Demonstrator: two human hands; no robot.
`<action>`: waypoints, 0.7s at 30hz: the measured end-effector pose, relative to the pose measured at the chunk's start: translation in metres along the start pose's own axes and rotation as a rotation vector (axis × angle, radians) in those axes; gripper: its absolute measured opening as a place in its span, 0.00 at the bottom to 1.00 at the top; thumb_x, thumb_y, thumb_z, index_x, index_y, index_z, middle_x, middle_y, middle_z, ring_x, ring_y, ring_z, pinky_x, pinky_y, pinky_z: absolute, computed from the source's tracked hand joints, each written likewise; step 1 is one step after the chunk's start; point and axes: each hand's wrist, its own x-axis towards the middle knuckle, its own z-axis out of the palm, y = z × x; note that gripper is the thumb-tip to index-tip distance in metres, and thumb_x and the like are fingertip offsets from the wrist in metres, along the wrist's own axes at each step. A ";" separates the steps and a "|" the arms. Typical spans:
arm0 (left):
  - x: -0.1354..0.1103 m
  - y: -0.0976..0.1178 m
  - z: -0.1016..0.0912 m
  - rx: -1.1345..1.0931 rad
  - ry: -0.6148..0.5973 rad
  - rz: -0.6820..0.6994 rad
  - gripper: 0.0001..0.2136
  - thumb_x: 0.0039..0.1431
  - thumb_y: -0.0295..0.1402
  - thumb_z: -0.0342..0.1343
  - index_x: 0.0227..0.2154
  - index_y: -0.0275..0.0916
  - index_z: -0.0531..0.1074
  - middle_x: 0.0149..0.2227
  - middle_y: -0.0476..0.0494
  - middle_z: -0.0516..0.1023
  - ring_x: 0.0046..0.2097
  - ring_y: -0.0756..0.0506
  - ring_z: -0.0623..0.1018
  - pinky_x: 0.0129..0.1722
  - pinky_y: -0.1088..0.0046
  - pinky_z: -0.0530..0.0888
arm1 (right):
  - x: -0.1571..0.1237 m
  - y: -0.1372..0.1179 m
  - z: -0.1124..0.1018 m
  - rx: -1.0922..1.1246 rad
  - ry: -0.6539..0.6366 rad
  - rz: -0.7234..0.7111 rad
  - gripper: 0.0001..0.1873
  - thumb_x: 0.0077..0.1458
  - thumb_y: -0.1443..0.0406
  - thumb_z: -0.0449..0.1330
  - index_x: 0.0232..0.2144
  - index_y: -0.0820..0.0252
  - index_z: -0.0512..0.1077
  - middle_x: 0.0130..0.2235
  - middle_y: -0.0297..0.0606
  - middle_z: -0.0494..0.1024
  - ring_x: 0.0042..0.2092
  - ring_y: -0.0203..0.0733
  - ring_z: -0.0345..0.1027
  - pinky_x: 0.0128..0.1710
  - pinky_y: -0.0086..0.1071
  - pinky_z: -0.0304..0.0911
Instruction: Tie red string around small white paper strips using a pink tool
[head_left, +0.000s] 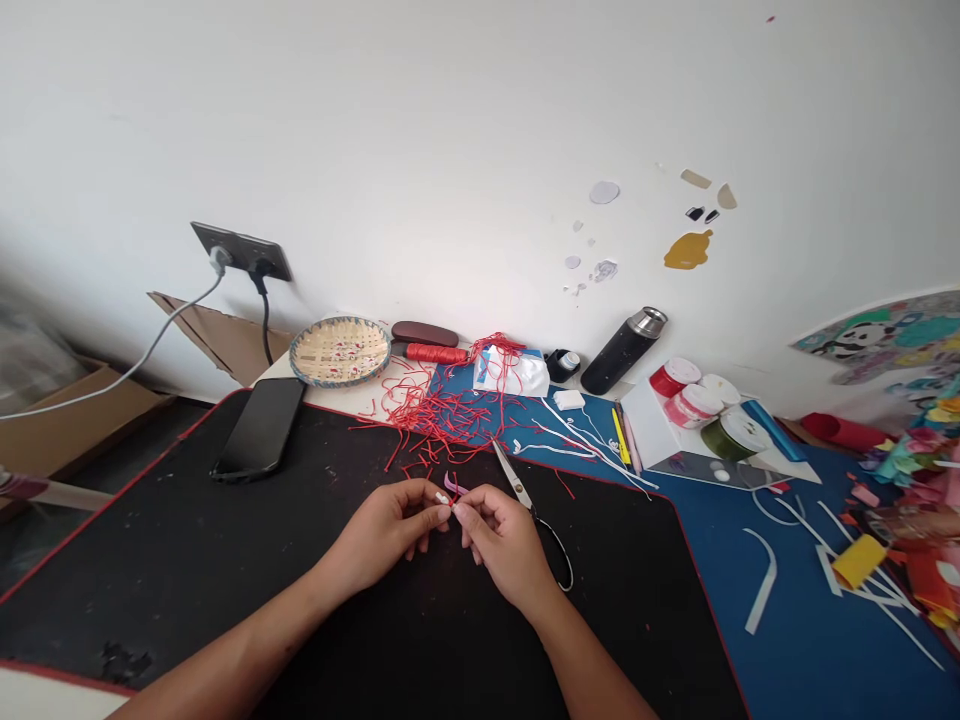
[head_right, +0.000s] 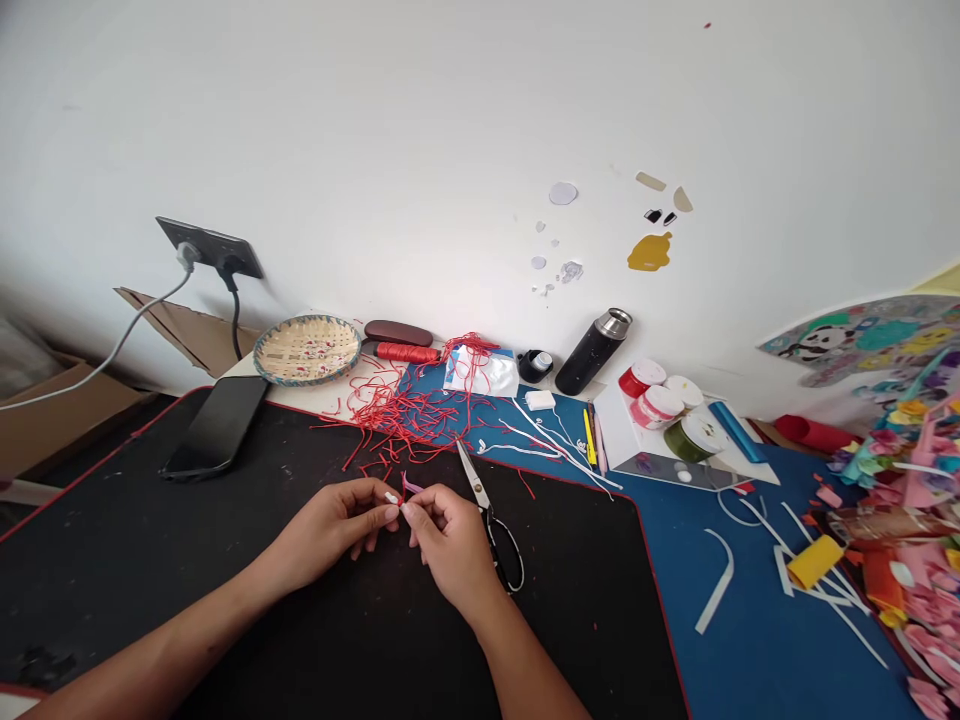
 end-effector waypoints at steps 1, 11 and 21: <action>0.000 0.000 0.000 -0.001 0.008 0.000 0.18 0.56 0.51 0.59 0.33 0.38 0.74 0.28 0.49 0.75 0.25 0.50 0.70 0.22 0.76 0.65 | 0.000 0.001 0.000 -0.008 -0.002 -0.001 0.17 0.64 0.53 0.59 0.33 0.60 0.72 0.23 0.28 0.70 0.20 0.30 0.58 0.20 0.25 0.53; -0.001 -0.006 0.000 0.101 0.044 0.092 0.18 0.63 0.51 0.54 0.32 0.40 0.70 0.26 0.52 0.70 0.25 0.50 0.68 0.25 0.75 0.67 | -0.002 0.002 0.000 -0.063 -0.022 0.000 0.16 0.64 0.53 0.59 0.35 0.60 0.73 0.24 0.30 0.71 0.22 0.31 0.60 0.22 0.25 0.55; -0.002 -0.005 0.000 0.105 0.014 0.093 0.18 0.64 0.51 0.54 0.33 0.40 0.71 0.29 0.51 0.71 0.28 0.48 0.70 0.26 0.75 0.69 | -0.001 0.002 0.001 0.010 0.032 -0.031 0.18 0.62 0.49 0.61 0.37 0.58 0.74 0.27 0.33 0.73 0.25 0.35 0.65 0.23 0.27 0.59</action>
